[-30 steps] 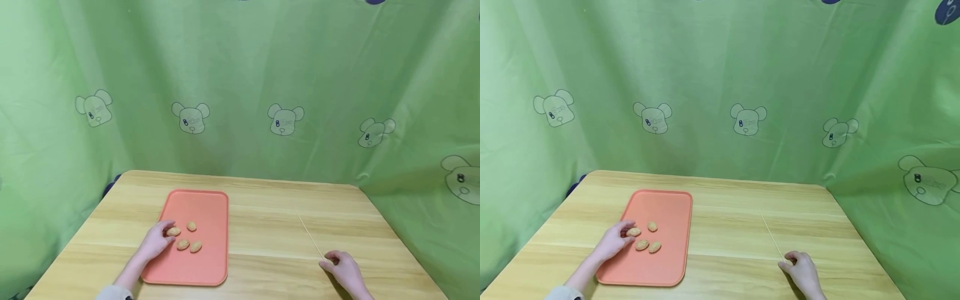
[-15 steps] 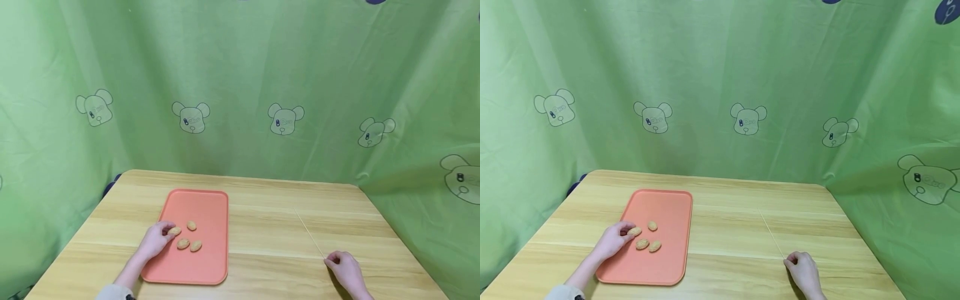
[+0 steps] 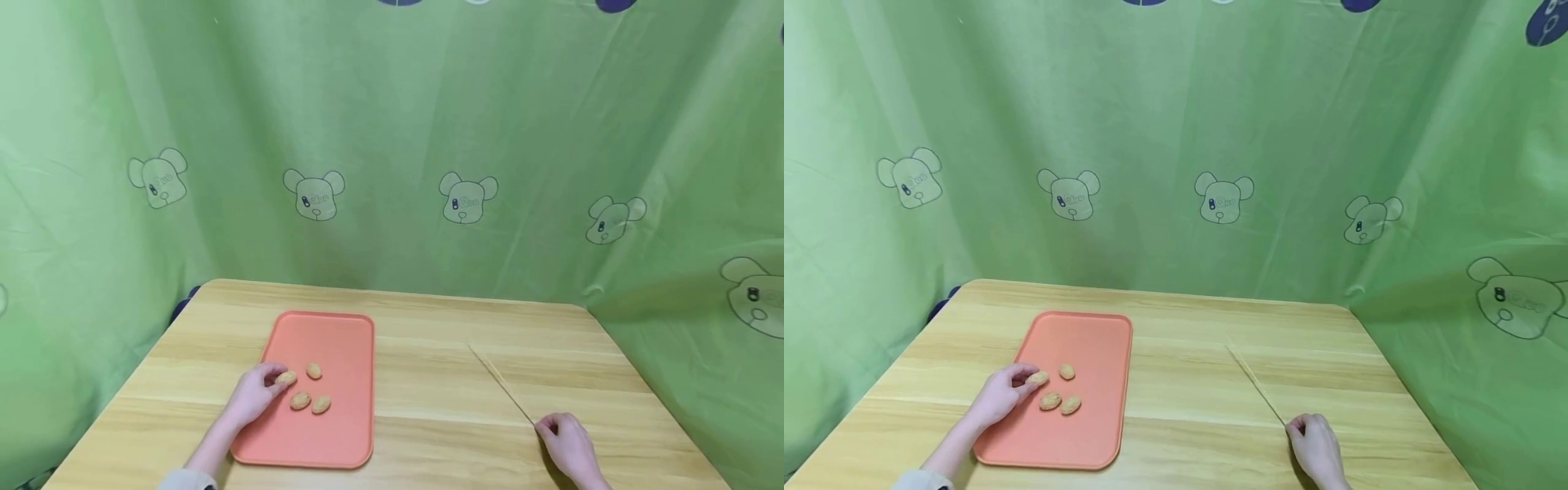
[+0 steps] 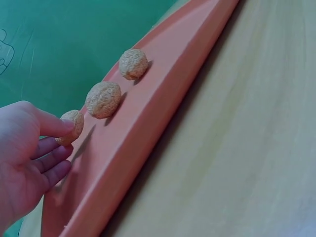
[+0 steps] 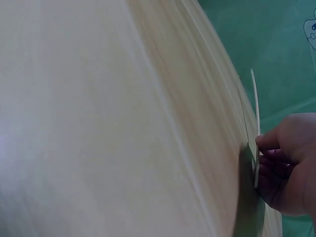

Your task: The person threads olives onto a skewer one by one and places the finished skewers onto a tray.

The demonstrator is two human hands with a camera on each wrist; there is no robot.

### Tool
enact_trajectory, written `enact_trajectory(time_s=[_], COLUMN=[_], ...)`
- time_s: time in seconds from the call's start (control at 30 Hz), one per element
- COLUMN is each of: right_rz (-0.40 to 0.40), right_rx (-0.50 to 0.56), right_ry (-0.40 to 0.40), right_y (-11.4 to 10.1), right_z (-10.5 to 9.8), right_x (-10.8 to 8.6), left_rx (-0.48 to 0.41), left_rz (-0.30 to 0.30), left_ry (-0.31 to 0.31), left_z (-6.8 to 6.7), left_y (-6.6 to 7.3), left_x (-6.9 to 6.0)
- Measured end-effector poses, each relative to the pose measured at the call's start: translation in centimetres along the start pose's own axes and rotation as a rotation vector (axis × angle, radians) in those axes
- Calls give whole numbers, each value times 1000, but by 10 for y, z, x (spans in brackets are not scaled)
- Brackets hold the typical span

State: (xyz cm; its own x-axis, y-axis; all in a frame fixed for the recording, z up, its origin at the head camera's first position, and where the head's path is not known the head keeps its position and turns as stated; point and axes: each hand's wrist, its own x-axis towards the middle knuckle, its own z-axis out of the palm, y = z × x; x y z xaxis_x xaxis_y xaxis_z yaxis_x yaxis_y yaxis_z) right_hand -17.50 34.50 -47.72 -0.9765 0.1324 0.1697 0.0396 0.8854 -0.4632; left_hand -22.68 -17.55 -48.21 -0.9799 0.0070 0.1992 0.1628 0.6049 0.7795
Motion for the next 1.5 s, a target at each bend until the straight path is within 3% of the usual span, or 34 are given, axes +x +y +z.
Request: enact_trajectory(time_s=[0.17,0.37,0.6,0.87,1.23,1.5], right_rz=[-28,-8,-53,-163,-273,-265], right_rx=[7,31,41,60,133,203], right_ry=[-2,-42,-29,47,120,116], right_y=[0,0,-4,-7,-18,-36], right_z=[-1,-3,-6,-9,-3,0], right_x=[2,5,3,-2,-11,-20], left_rx=[-16,-91,-160,-278,-438,-429], left_rz=[-37,-88,-102,-10,77,130], left_ry=[6,5,16,18,-91,-162], left_z=[-2,-6,-11,-10,-4,-3], left_y=[3,4,12,26,48,63], left_x=[0,0,0,1,-2,-7])
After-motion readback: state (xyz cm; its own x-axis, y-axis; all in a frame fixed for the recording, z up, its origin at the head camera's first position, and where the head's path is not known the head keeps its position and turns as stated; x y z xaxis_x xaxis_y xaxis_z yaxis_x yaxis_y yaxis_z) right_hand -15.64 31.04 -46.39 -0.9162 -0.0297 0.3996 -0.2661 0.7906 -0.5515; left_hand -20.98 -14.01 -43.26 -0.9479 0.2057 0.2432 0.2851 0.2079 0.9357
